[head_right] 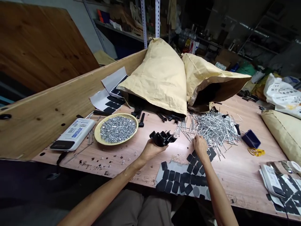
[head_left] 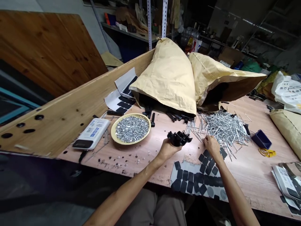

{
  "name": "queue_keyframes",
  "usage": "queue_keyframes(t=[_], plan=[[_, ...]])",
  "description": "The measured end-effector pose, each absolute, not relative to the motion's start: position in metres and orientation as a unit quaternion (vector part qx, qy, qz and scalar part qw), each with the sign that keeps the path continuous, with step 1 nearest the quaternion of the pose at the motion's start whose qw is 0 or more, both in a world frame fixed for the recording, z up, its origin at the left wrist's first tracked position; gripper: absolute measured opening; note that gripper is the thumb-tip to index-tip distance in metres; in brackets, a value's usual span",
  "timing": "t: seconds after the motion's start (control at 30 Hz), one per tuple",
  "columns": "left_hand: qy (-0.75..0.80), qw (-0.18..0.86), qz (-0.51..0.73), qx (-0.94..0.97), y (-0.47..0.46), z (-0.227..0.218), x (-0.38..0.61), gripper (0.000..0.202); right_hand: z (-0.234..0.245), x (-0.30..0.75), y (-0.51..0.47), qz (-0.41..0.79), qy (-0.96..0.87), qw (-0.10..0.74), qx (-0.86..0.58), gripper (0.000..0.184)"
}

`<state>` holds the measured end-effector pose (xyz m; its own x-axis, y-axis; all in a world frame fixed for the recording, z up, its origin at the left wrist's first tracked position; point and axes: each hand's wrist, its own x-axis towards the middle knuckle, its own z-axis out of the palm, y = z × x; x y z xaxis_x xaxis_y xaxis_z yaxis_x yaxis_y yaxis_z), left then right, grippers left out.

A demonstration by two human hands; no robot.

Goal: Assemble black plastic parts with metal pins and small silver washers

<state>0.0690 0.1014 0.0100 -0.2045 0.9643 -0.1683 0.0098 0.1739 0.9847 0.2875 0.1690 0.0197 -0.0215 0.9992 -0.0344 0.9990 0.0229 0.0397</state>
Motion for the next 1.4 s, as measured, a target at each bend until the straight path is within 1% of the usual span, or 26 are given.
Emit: queue_keyframes(t=[0.07, 0.13, 0.23, 0.3, 0.33, 0.4, 0.47, 0.6, 0.73, 0.83, 0.9, 0.97, 1.07, 1.13, 1.23, 1.33, 1.4], plan=[[0.610, 0.455, 0.485, 0.432, 0.100, 0.008, 0.072, 0.011, 0.028, 0.293, 0.170, 0.003, 0.724, -0.011, 0.690, 0.021], [0.618, 0.438, 0.476, 0.446, 0.099, 0.007, 0.074, 0.011, 0.042, 0.296, 0.168, -0.043, 0.723, -0.107, 0.681, 0.019], [0.632, 0.421, 0.453, 0.466, 0.096, 0.008, 0.078, 0.009, 0.070, 0.286, 0.155, -0.232, 0.674, -0.307, 0.631, 0.020], [0.641, 0.403, 0.436, 0.486, 0.093, 0.011, 0.080, 0.009, 0.092, 0.271, 0.142, -0.351, 0.644, -0.383, 0.562, 0.025], [0.641, 0.398, 0.429, 0.497, 0.092, 0.014, 0.082, 0.010, 0.102, 0.262, 0.134, -0.384, 0.648, -0.396, 0.525, 0.026], [0.639, 0.396, 0.409, 0.518, 0.088, 0.020, 0.085, 0.012, 0.117, 0.245, 0.122, -0.401, 0.686, -0.388, 0.467, 0.025], [0.640, 0.393, 0.372, 0.545, 0.084, 0.027, 0.087, 0.013, 0.124, 0.232, 0.116, -0.378, 0.736, -0.361, 0.431, 0.023], [0.652, 0.333, 0.301, 0.611, 0.077, 0.038, 0.090, 0.025, 0.122, 0.221, 0.117, -0.326, 0.792, -0.331, 0.395, 0.022], [0.657, 0.307, 0.262, 0.636, 0.073, 0.043, 0.090, 0.033, 0.117, 0.219, 0.118, -0.321, 0.812, -0.298, 0.385, 0.022], [0.660, 0.294, 0.251, 0.644, 0.071, 0.046, 0.088, 0.033, 0.122, 0.219, 0.112, -0.320, 0.807, -0.312, 0.386, 0.023], [0.667, 0.273, 0.252, 0.646, 0.070, 0.047, 0.084, 0.033, 0.130, 0.221, 0.106, -0.298, 0.812, -0.314, 0.391, 0.025], [0.672, 0.249, 0.258, 0.647, 0.070, 0.046, 0.081, 0.035, 0.139, 0.224, 0.100, -0.219, 0.851, -0.271, 0.394, 0.026], [0.675, 0.219, 0.267, 0.652, 0.070, 0.043, 0.078, 0.037, 0.150, 0.227, 0.093, -0.044, 0.909, -0.167, 0.380, 0.023], [0.675, 0.206, 0.263, 0.658, 0.070, 0.041, 0.078, 0.036, 0.156, 0.226, 0.091, 0.036, 0.922, -0.111, 0.370, 0.021], [0.674, 0.206, 0.251, 0.664, 0.070, 0.040, 0.080, 0.036, 0.167, 0.221, 0.090, 0.105, 0.925, -0.051, 0.361, 0.020], [0.672, 0.215, 0.246, 0.664, 0.071, 0.042, 0.081, 0.039, 0.179, 0.216, 0.090, 0.143, 0.923, -0.031, 0.356, 0.021], [0.666, 0.209, 0.246, 0.673, 0.071, 0.044, 0.082, 0.036, 0.183, 0.214, 0.091, 0.154, 0.922, -0.020, 0.354, 0.021]])
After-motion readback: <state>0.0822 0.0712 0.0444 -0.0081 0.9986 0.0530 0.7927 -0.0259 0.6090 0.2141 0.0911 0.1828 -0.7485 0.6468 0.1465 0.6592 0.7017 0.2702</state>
